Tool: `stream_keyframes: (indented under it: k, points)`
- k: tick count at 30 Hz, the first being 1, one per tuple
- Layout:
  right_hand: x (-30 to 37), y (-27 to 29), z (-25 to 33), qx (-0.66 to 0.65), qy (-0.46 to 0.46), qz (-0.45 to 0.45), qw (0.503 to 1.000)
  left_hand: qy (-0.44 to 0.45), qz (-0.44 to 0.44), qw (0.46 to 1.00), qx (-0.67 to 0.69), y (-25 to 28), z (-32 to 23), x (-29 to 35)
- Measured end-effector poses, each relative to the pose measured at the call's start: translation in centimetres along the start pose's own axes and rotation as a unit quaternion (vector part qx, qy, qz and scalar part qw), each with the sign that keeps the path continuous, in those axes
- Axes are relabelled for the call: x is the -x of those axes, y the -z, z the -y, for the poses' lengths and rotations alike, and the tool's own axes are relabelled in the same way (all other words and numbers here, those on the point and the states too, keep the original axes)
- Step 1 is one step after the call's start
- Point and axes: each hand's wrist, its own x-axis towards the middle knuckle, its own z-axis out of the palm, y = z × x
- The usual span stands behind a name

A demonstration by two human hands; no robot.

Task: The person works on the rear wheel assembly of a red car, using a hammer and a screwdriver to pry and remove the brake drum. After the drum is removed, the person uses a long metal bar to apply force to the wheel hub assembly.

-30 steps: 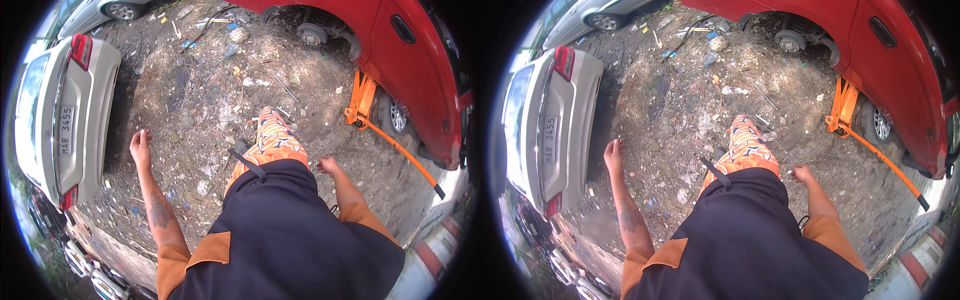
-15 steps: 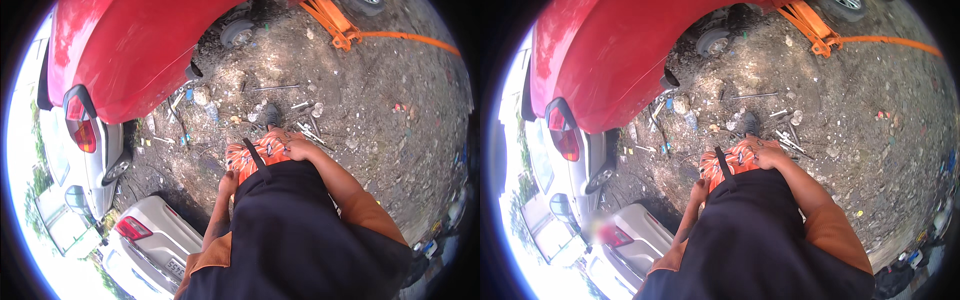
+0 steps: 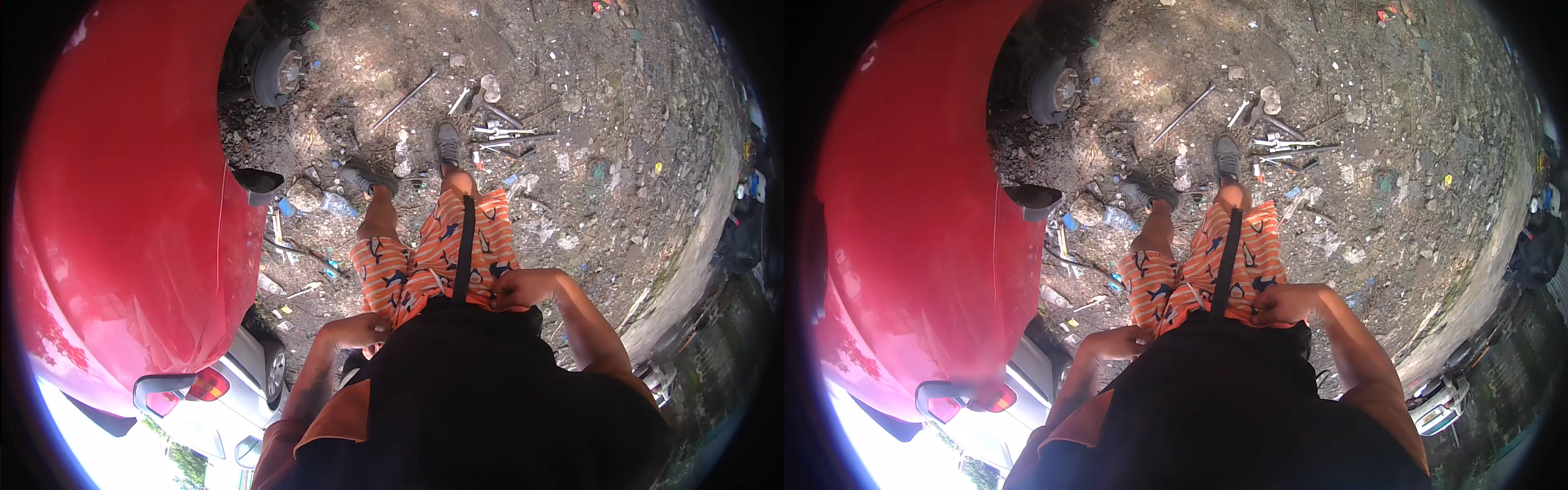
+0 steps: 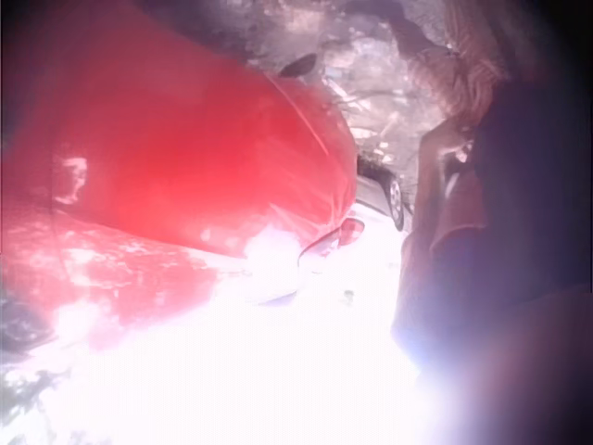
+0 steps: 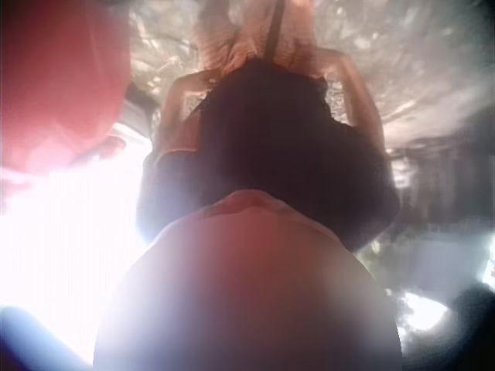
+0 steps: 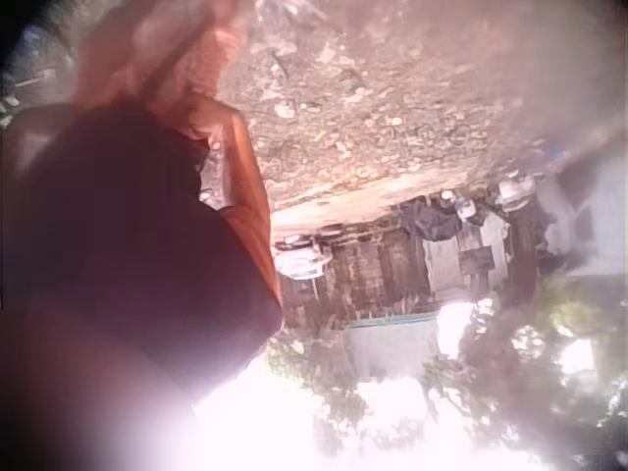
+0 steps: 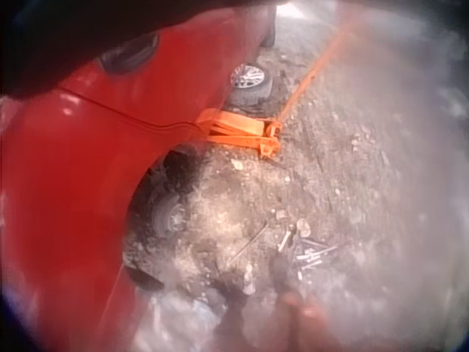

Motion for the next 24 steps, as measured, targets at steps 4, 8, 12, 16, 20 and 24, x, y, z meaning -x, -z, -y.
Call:
stream_keyframes:
  k: [4, 8, 12, 16, 20, 24]
  points:
    - [-2.5, 1.7, 0.1, -0.188, -0.096, 0.065, 0.975, -0.142, 0.031, 0.985, -0.088, 1.0, 5.4, -1.5]
    - [-8.2, 10.8, -9.3, -0.432, -0.017, -0.125, 0.893, -0.085, 0.196, 0.97, -0.117, 4.1, 5.0, -6.6]
    - [-20.4, 22.2, -25.7, -0.08, -0.23, -0.344, 0.907, -0.131, -0.038, 0.973, -0.184, 13.4, 0.1, -13.9]
    - [-30.8, 32.3, -41.4, 0.094, -0.449, -0.366, 0.809, -0.14, -0.377, 0.907, -0.125, 27.6, -4.2, -25.2]
    - [-34.9, 34.6, -47.6, 0.206, -0.48, -0.428, 0.738, -0.209, -0.443, 0.863, -0.119, 34.9, -4.6, -26.8]
    - [-33.7, 34.9, -45.7, 0.26, -0.476, -0.478, 0.691, -0.145, -0.417, 0.879, -0.181, 39.6, -4.0, -25.4]
